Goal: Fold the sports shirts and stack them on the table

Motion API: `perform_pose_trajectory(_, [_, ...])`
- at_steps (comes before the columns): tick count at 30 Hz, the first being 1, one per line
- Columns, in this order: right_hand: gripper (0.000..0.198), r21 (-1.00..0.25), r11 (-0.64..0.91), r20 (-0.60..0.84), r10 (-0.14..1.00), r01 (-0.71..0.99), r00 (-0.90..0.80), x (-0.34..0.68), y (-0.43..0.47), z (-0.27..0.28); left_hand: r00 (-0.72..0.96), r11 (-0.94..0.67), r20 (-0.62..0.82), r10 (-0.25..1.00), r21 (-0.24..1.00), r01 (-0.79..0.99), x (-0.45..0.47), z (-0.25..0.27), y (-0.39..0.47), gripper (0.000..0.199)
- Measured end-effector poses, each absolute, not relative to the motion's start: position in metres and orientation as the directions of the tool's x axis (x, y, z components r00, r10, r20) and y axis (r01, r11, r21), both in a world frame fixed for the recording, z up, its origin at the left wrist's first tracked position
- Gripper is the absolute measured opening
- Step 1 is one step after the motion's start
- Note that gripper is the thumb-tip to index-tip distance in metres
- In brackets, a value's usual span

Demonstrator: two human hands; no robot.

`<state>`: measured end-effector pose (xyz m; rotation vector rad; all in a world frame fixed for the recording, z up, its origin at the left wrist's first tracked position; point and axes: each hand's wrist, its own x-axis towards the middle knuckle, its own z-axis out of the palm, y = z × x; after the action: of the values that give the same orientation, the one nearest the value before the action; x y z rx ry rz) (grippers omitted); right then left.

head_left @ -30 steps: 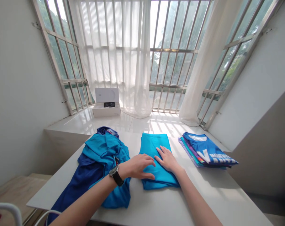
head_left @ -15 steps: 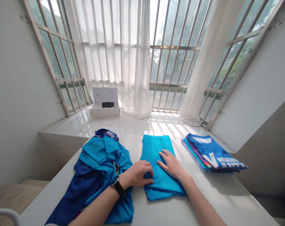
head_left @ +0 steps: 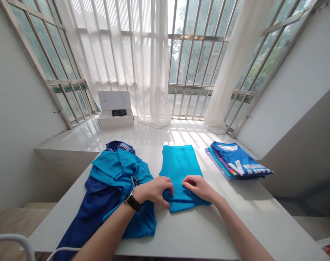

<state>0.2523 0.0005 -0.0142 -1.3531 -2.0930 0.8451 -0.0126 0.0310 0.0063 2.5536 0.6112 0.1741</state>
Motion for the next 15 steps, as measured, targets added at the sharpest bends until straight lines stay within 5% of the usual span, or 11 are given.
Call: perform_pose_trajectory(15, [0.033, -0.743, 0.282, 0.089, 0.941, 0.607, -0.328, 0.252, -0.005, -0.008, 0.85, -0.76, 0.078, 0.521, 0.496, 0.42, -0.022, 0.012, 0.033, 0.015])
